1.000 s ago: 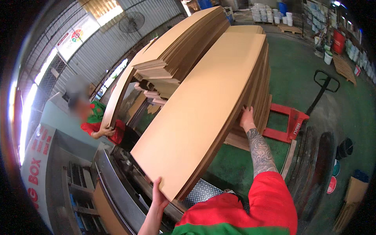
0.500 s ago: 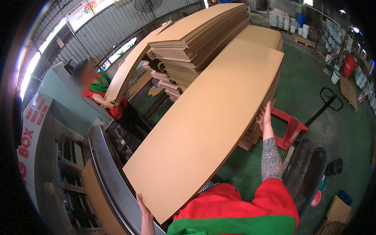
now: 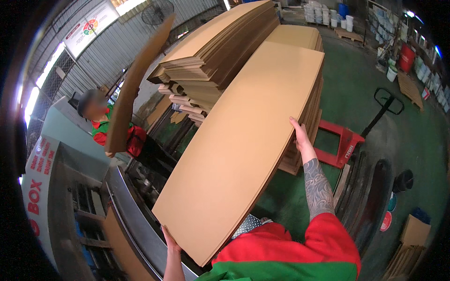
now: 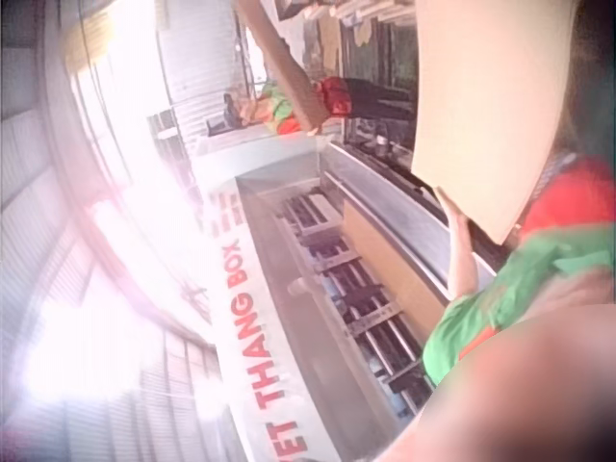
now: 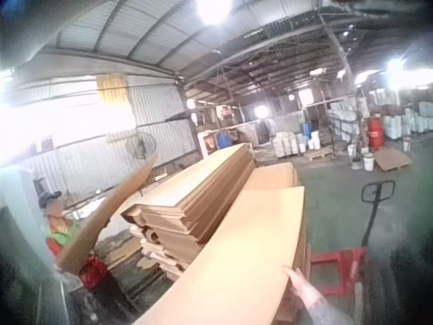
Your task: The person picks up flat cardboard sheets from a stack and places them onto a conveyor belt feeding a processing machine. A coworker assists by pulling the sheets through the rollers. The person repeats this action for multiple sheets throughout the clip.
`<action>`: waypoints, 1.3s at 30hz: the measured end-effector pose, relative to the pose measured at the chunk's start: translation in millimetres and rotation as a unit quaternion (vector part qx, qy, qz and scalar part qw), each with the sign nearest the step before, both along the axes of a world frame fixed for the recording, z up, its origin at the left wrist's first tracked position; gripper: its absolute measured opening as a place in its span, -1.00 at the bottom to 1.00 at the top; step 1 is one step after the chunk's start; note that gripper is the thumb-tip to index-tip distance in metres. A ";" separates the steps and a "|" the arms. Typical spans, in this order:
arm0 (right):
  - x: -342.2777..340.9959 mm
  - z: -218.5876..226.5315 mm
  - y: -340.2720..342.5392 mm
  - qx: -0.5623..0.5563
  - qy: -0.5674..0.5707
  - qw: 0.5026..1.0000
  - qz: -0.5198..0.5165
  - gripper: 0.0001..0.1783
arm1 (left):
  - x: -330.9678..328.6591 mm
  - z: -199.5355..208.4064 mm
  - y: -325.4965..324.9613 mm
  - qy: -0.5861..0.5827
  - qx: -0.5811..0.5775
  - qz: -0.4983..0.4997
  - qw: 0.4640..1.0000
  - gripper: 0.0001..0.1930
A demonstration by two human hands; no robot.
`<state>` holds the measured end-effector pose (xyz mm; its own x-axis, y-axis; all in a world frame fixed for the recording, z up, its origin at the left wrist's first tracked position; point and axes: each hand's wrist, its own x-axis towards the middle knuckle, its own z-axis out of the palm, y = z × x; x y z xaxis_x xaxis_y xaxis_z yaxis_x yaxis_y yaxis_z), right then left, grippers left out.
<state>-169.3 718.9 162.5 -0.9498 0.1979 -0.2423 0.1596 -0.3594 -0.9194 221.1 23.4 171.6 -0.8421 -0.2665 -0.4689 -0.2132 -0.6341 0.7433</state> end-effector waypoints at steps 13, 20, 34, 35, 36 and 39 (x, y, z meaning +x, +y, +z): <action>16.1 24.1 -8.3 -0.054 0.020 0.998 -0.036 0.29 | 2.2 -16.2 15.9 -0.062 -0.022 0.091 0.994 -0.05; 24.0 5.3 0.5 -0.178 0.080 0.980 -0.025 -0.22 | 32.1 43.9 41.4 0.009 -0.054 0.166 0.985 -0.14; 69.1 5.0 -9.0 -0.307 0.054 0.949 -0.045 -0.15 | 138.3 62.1 78.1 0.151 -0.156 0.264 0.940 0.14; 69.7 14.7 -8.7 -0.302 0.048 0.951 -0.049 -0.13 | 144.2 60.1 80.6 0.155 -0.160 0.272 0.936 0.14; 67.0 25.0 -11.9 -0.311 0.043 0.948 -0.052 -0.10 | 148.2 60.0 83.1 0.145 -0.144 0.303 0.931 0.15; 52.9 61.4 -30.7 -0.266 0.062 0.961 -0.036 -0.04 | 161.0 67.5 94.7 0.144 -0.166 0.353 0.910 0.09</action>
<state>-116.4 688.2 223.9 -0.9662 0.1439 -0.2140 0.0182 -0.7896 -0.6134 382.1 118.1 239.0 -0.4819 -0.8747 -0.0515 0.3936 -0.2686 0.8792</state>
